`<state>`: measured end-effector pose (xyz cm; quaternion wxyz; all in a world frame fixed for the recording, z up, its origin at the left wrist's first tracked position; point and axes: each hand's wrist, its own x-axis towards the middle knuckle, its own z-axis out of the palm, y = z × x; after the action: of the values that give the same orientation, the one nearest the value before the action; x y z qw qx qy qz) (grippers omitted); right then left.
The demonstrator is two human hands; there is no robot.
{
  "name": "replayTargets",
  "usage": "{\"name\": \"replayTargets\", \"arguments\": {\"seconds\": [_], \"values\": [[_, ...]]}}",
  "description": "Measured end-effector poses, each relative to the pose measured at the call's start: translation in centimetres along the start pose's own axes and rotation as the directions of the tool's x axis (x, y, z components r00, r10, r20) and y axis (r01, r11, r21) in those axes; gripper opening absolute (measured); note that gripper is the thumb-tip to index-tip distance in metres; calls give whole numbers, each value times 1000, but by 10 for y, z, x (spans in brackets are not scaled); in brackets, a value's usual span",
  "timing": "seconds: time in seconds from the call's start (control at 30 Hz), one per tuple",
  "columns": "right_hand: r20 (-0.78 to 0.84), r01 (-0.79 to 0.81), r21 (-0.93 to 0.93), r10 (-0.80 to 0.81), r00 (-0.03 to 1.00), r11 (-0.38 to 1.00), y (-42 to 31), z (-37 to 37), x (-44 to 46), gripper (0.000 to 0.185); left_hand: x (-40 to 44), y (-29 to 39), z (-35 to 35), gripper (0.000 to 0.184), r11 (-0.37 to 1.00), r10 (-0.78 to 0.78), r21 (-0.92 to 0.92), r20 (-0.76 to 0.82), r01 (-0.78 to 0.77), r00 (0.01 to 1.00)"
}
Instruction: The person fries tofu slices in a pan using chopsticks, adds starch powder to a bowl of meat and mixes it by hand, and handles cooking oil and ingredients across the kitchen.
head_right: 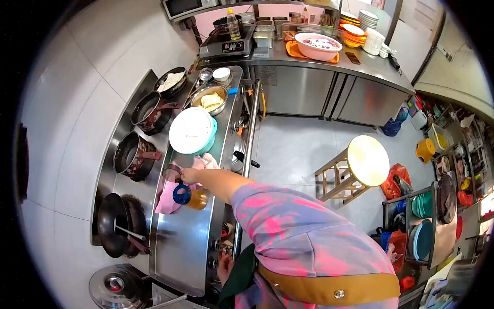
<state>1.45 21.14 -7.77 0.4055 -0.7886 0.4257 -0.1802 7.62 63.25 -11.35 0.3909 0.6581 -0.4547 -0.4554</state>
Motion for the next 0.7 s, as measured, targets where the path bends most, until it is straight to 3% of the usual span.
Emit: {"name": "replayTargets", "arguments": {"seconds": [0.03, 0.1, 0.17, 0.2, 0.27, 0.33, 0.37, 0.43, 0.47, 0.53, 0.6, 0.67, 0.7], "values": [[36, 60, -10, -60, 998, 998, 7, 5, 1, 25, -9, -8, 2, 27, 967, -196, -176, -34, 187, 980], [71, 187, -98, -180, 981, 978, 19, 13, -5, 23, -25, -7, 2, 29, 968, -202, -148, 4, 201, 979], [76, 163, 42, -166, 983, 986, 35, 28, -14, 21, -35, -3, 2, 33, 929, -328, -165, 47, 332, 943], [78, 26, 173, -40, 996, 985, 55, 58, -7, 20, -36, -17, 2, 33, 927, -306, -208, 64, 313, 950], [190, -45, 186, 9, 982, 982, 27, 52, -48, 18, -31, -50, 3, 34, 919, -248, -294, 93, 265, 964], [-88, 101, 172, -87, 992, 980, -16, 34, -109, 38, -19, -50, 3, 35, 964, -199, -144, 159, 222, 967], [-185, 54, 397, 23, 982, 916, -4, 58, -112, 36, -12, -46, 2, 35, 979, -177, -65, 191, 193, 965], [1, -234, 622, 298, 955, 747, -3, 45, -128, 20, 9, -33, -1, 36, 989, -148, 17, 266, 148, 953], [251, -488, 571, 426, 869, 660, -16, 11, -156, 19, 9, -8, 5, 37, 991, -136, 16, 266, 136, 955], [266, -438, 810, 422, 867, 389, 7, -10, -185, 15, 15, 25, 19, 38, 990, -140, 11, 279, 143, 950], [191, -402, 803, 448, 873, 440, -7, -67, -230, 16, 32, 35, 34, 39, 984, -172, 6, 313, 179, 934], [216, -426, 822, 484, 848, 379, -4, -124, -271, 20, 66, 13, 49, 39, 999, -27, 48, 468, 5, 883], [142, -390, 832, 527, 838, 396, 5, -144, -290, 21, 82, 13, 58, 39, 991, 15, 104, 534, -83, 846]]}}
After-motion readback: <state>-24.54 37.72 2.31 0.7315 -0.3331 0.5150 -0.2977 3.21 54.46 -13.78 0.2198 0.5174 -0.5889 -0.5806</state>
